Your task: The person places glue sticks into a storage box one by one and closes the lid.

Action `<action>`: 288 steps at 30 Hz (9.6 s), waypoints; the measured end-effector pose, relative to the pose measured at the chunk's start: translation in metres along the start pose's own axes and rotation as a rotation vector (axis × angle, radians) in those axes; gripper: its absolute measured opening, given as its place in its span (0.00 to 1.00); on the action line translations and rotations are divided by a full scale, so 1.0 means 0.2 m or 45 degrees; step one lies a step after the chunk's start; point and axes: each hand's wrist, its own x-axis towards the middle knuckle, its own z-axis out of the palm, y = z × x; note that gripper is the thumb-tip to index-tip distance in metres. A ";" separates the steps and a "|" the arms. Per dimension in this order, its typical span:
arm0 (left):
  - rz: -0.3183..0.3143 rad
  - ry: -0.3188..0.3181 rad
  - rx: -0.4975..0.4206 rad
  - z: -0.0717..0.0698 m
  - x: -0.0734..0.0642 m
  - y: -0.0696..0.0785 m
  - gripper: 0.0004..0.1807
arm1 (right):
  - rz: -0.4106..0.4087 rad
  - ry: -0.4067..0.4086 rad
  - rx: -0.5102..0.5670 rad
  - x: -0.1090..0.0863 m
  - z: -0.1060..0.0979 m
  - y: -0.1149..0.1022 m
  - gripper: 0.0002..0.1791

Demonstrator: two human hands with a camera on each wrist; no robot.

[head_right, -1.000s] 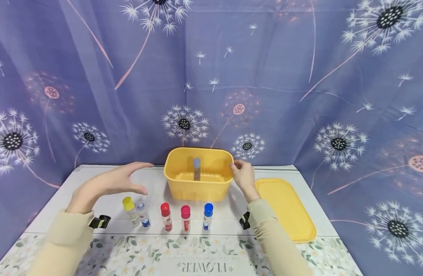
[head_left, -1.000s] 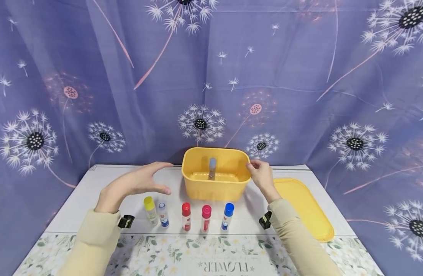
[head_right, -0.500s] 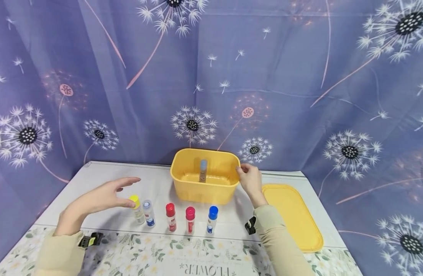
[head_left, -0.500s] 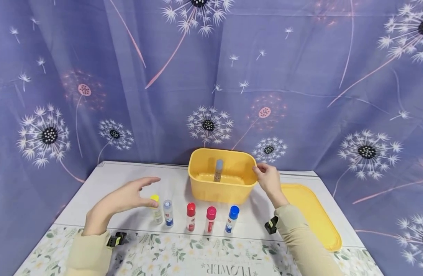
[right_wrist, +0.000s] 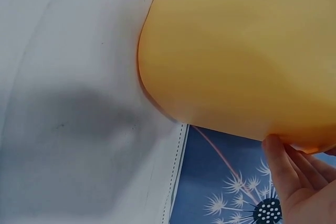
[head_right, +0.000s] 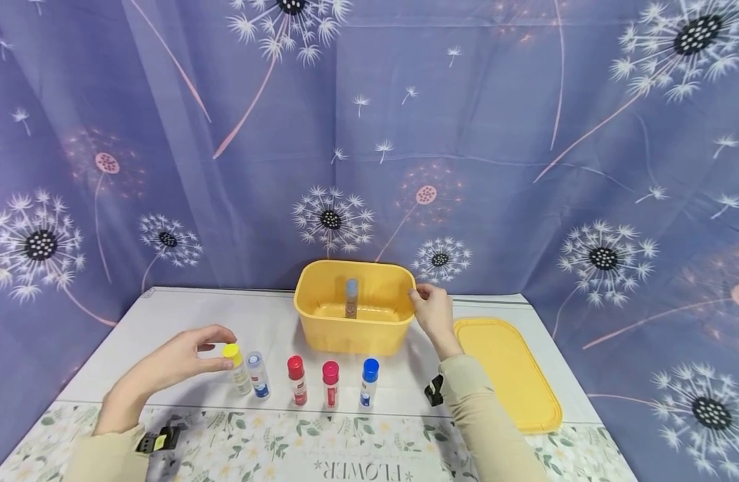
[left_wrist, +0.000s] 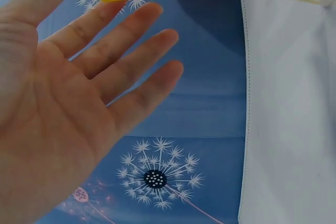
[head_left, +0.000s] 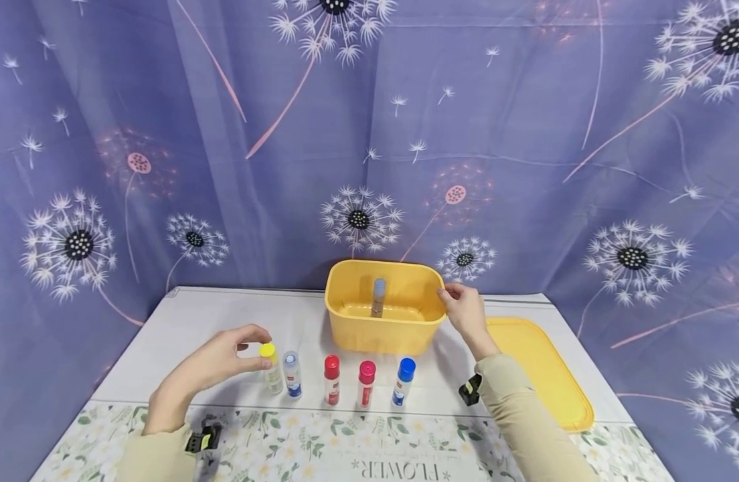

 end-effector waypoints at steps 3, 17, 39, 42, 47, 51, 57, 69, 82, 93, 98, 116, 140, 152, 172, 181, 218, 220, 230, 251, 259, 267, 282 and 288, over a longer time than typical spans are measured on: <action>0.004 -0.004 -0.016 0.01 0.00 -0.01 0.22 | -0.004 0.007 -0.007 0.00 0.00 0.00 0.15; -0.023 0.035 0.009 0.05 0.01 -0.01 0.19 | -0.006 0.013 -0.005 0.00 0.00 0.00 0.15; 0.003 0.053 0.108 -0.01 0.08 0.05 0.12 | -0.010 0.000 -0.005 0.02 -0.01 0.00 0.15; 0.006 0.071 0.137 -0.05 0.09 0.07 0.10 | -0.021 0.003 0.002 0.03 -0.01 0.00 0.16; 0.046 0.132 0.179 -0.09 0.13 0.11 0.08 | -0.012 0.002 0.016 0.03 -0.02 -0.01 0.16; 0.063 0.159 0.161 -0.10 0.19 0.16 0.09 | -0.001 0.002 0.010 0.02 -0.01 0.00 0.16; 0.120 0.136 0.137 -0.12 0.32 0.30 0.13 | 0.019 0.002 0.031 0.02 0.00 0.00 0.16; 0.170 0.013 0.149 -0.19 0.58 0.49 0.15 | 0.034 0.023 0.043 0.01 0.01 -0.01 0.15; 0.167 -0.132 0.234 -0.25 0.73 0.62 0.14 | 0.045 0.023 0.034 0.01 0.00 -0.02 0.15; 0.203 -0.174 0.223 -0.22 0.86 0.66 0.14 | 0.046 0.033 0.054 0.00 0.01 0.00 0.14; 0.203 -0.196 0.203 -0.16 0.93 0.62 0.14 | 0.034 0.034 0.043 0.01 0.01 0.00 0.14; 0.123 -0.282 0.400 0.01 1.10 0.50 0.08 | 0.013 0.048 0.039 0.00 0.01 0.00 0.13; 0.063 -0.381 0.583 0.14 1.17 0.49 0.14 | 0.029 0.044 0.045 0.00 0.01 0.00 0.14; -0.008 -0.412 0.621 0.19 1.20 0.47 0.10 | 0.034 0.038 0.036 -0.01 0.01 -0.02 0.14; 0.005 -0.454 0.607 0.23 1.21 0.47 0.13 | 0.048 0.048 0.039 -0.01 0.01 -0.01 0.14; 0.005 -0.435 0.620 0.24 1.21 0.47 0.14 | 0.048 0.048 0.043 -0.01 0.01 -0.02 0.15; -0.099 -0.451 0.494 0.19 1.08 0.51 0.32 | 0.040 0.026 0.049 0.00 0.01 -0.01 0.17; -0.057 -0.433 0.486 0.16 1.06 0.51 0.31 | 0.044 0.026 0.062 0.00 0.01 -0.01 0.17; 0.119 -0.309 0.495 -0.01 0.88 0.49 0.29 | 0.050 0.031 0.072 -0.01 0.01 -0.01 0.16; 0.132 -0.162 0.284 -0.08 0.38 0.28 0.27 | 0.046 0.050 0.087 -0.01 0.01 0.00 0.16; 0.118 -0.082 0.185 -0.03 0.21 0.18 0.28 | 0.053 0.036 0.091 0.00 0.01 0.00 0.15; 0.133 -0.019 0.113 0.03 0.11 0.15 0.25 | 0.025 0.058 0.084 -0.01 0.01 -0.01 0.15; 0.137 -0.058 0.031 0.15 0.06 0.06 0.23 | 0.039 0.059 0.071 -0.01 0.02 0.01 0.16; 0.137 0.003 0.018 0.16 0.06 0.06 0.17 | 0.035 0.068 0.069 0.00 0.02 0.00 0.16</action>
